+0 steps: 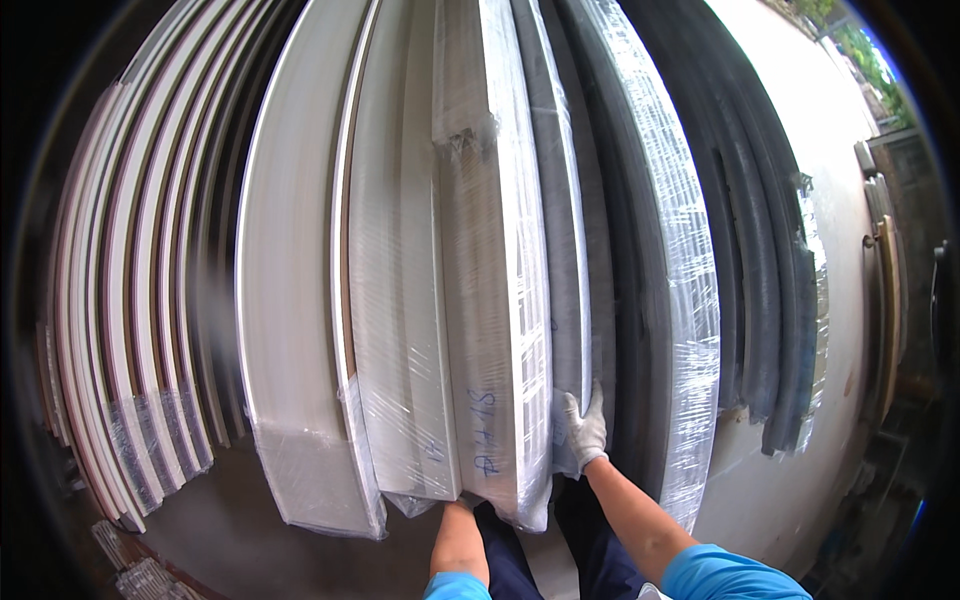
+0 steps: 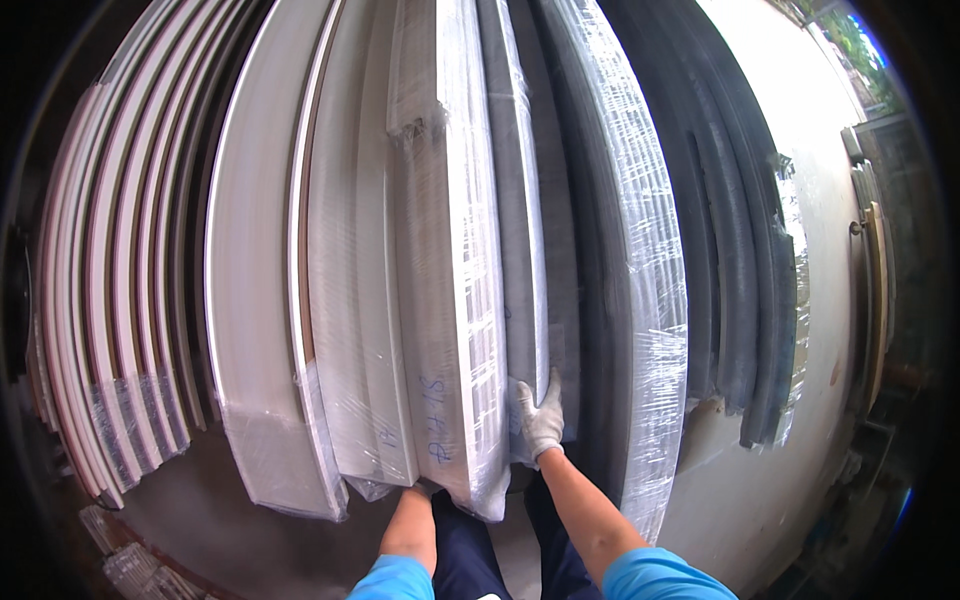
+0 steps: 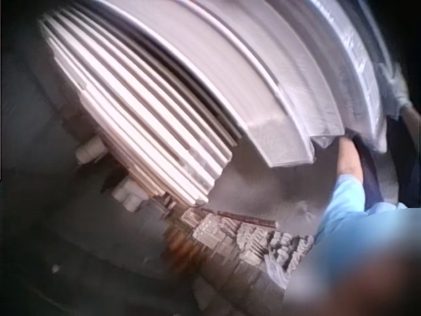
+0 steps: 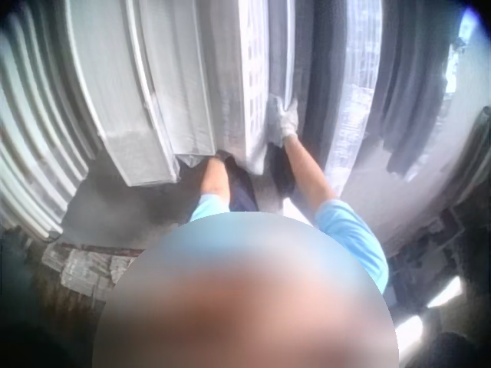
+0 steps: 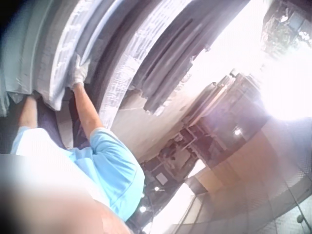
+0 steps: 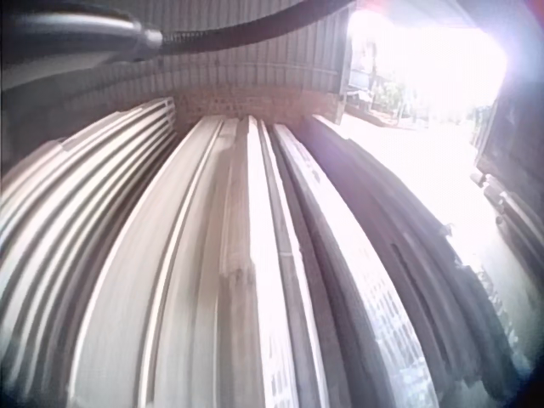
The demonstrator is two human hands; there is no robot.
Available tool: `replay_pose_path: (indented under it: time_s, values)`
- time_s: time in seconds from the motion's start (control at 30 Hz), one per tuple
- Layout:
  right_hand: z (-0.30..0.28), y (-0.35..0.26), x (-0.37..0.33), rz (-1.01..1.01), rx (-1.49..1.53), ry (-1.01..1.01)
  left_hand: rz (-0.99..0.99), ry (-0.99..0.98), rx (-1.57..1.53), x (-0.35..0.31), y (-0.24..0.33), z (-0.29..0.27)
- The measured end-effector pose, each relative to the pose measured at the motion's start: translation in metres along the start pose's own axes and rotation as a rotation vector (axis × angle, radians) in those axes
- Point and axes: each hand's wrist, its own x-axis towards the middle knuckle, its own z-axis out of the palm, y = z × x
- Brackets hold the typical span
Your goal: The person walks through a warehouse aisle, approaches stacks of wrapped building materials, and pulls out a long wrapped item to inspect it before placing it back. The person repeats this process with another item.
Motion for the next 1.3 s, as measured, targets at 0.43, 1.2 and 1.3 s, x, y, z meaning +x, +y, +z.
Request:
replay_pose_path:
  time_s: [0.43, 1.2, 1.3]
  values:
    - [0.0, 0.002, 0.008, -0.058, -0.05, 0.025, 0.001, 0.056, 0.02, 0.011, 0.023, 0.025]
    - [0.005, 0.017, 0.003, -0.107, -0.232, 0.044, -0.032, 0.028, 0.134, -0.011, 0.0, 0.02]
    - [0.004, 0.02, 0.003, -0.132, -0.195, 0.049, -0.023, 0.028, 0.159, -0.017, -0.004, 0.021]
